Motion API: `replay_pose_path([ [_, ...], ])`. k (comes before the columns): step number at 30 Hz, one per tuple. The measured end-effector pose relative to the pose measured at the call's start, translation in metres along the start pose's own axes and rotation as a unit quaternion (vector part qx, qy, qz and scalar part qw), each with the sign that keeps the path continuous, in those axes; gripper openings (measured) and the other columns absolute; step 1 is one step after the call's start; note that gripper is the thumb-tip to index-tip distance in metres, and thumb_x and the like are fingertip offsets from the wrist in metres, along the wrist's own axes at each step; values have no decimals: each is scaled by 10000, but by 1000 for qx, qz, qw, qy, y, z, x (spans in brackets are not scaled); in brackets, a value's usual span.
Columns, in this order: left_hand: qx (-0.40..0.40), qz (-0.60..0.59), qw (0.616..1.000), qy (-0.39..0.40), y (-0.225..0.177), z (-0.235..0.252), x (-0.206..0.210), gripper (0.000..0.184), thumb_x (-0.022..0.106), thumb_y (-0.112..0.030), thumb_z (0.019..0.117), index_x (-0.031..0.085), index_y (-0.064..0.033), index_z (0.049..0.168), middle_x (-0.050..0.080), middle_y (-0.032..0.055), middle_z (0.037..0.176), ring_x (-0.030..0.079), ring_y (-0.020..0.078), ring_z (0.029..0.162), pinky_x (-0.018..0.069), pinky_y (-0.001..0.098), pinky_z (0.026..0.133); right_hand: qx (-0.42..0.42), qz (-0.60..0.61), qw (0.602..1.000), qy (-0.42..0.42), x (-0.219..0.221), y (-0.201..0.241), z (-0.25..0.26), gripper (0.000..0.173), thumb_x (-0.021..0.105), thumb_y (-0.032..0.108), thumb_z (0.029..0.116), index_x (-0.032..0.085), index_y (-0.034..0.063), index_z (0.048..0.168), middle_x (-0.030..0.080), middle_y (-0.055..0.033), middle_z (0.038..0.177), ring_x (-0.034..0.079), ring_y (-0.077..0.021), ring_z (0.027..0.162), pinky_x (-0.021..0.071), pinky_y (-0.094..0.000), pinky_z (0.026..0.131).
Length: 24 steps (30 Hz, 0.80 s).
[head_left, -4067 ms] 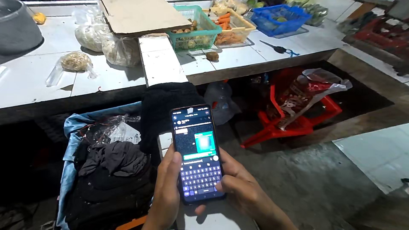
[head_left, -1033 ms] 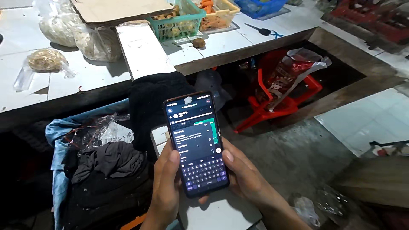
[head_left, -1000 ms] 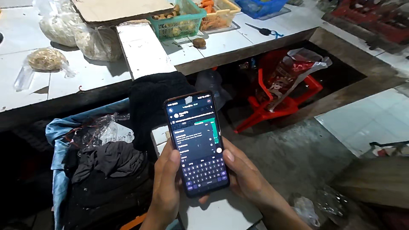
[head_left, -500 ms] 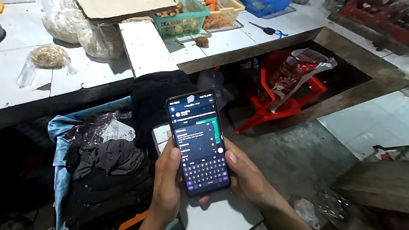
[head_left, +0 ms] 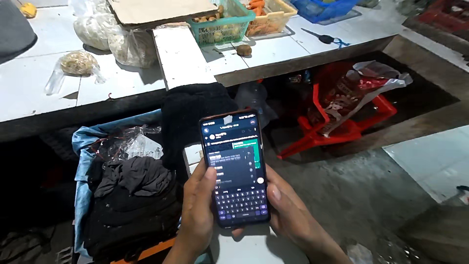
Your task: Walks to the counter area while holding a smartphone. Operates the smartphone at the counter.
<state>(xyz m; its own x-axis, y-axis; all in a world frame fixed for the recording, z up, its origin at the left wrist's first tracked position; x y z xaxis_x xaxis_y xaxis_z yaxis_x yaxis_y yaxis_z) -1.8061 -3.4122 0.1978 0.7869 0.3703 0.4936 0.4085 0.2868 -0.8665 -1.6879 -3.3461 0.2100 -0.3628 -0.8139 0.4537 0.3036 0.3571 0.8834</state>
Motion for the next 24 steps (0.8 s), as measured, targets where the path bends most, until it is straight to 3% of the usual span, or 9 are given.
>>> replay_pose_path([
  [3, -8, -6, 1000, -1, 3, -1, -1, 502, 437, -547, 1044, 601, -200, 1367, 736, 38, 1118, 722, 126, 1013, 610, 327, 885, 4, 5, 1000, 4, -1, 0, 0, 467, 498, 470, 1057, 464, 225, 1454, 658, -56, 1291, 703, -195, 1129, 667, -372, 758],
  [10, -3, -10, 1000, -4, 3, -1, -4, 573, 438, -616, 1009, 611, -198, 1361, 738, 23, 1126, 716, 112, 1024, 602, 316, 895, 4, 8, 1000, 7, 0, -1, 0, 460, 488, 460, 1063, 462, 222, 1455, 658, -57, 1286, 704, -196, 1125, 666, -376, 765],
  [24, -6, -18, 1000, -7, 6, -2, -4, 584, 458, -616, 1006, 593, -193, 1386, 741, 45, 1119, 724, 130, 1012, 607, 324, 888, 9, -2, 1000, -1, -3, -2, 2, 476, 492, 481, 1054, 467, 196, 1435, 664, -70, 1269, 711, -213, 1115, 672, -402, 731],
])
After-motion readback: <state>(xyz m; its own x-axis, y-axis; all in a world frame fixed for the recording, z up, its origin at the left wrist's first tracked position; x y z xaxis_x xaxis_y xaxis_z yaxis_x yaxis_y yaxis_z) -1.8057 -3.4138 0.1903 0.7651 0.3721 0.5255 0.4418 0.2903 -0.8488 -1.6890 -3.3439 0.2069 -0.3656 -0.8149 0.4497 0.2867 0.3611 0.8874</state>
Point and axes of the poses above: each hand's wrist, its own z-axis towards the middle knuckle, its own x-axis out of the palm, y = z × x, the point moved 7 cm from there along z, towards the middle knuckle
